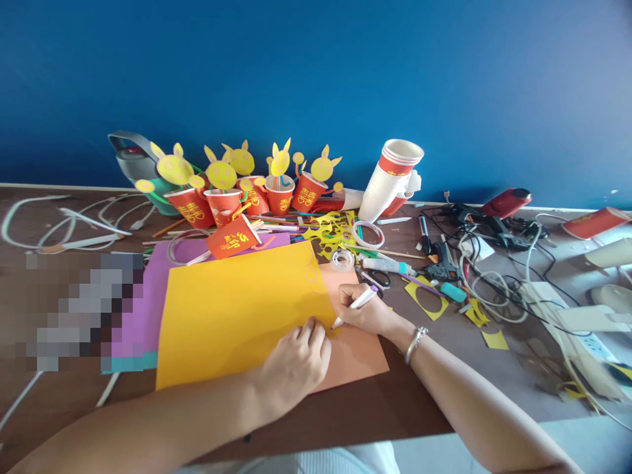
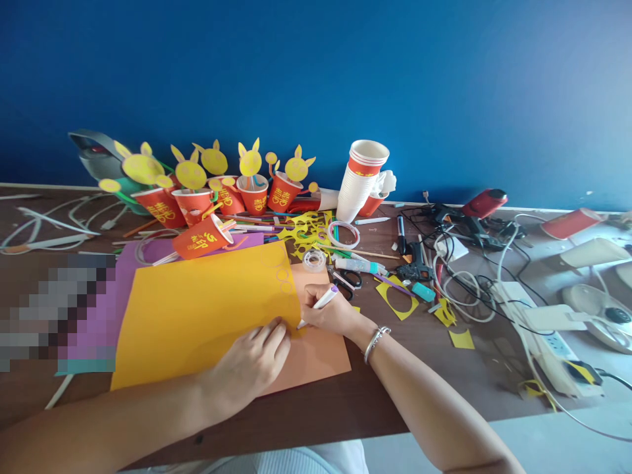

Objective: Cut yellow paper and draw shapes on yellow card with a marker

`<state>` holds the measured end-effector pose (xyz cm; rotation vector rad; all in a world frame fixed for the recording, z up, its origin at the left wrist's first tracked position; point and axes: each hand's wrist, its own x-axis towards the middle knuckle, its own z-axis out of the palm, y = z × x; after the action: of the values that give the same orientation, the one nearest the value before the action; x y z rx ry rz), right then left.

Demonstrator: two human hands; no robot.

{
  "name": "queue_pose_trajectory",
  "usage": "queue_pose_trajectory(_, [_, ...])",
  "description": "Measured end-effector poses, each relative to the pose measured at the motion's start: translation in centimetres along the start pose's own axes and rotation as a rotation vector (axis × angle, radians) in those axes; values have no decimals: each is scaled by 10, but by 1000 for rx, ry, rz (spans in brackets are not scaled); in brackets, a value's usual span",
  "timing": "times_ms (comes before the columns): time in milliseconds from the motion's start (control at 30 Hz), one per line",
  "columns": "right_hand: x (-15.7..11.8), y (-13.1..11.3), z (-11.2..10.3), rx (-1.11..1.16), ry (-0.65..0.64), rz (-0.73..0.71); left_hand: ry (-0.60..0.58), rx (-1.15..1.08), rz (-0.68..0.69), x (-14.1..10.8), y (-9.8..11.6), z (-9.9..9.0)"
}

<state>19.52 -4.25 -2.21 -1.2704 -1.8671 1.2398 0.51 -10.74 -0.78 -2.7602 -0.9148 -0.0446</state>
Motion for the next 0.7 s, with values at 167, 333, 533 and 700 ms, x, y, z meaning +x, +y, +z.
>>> queue_pose_trajectory(167, [0, 0, 2, 28, 9, 25, 2, 1, 4, 0, 0, 0])
queue_pose_trajectory(333, [0, -3, 3, 67, 24, 57, -1, 11, 2, 0, 0, 1])
queue_pose_trajectory(533, [1, 0, 6, 95, 77, 76, -24, 12, 8, 0, -1, 0])
queue_pose_trajectory(700, [1, 4, 7, 101, 112, 72, -44, -20, 9, 0, -1, 2])
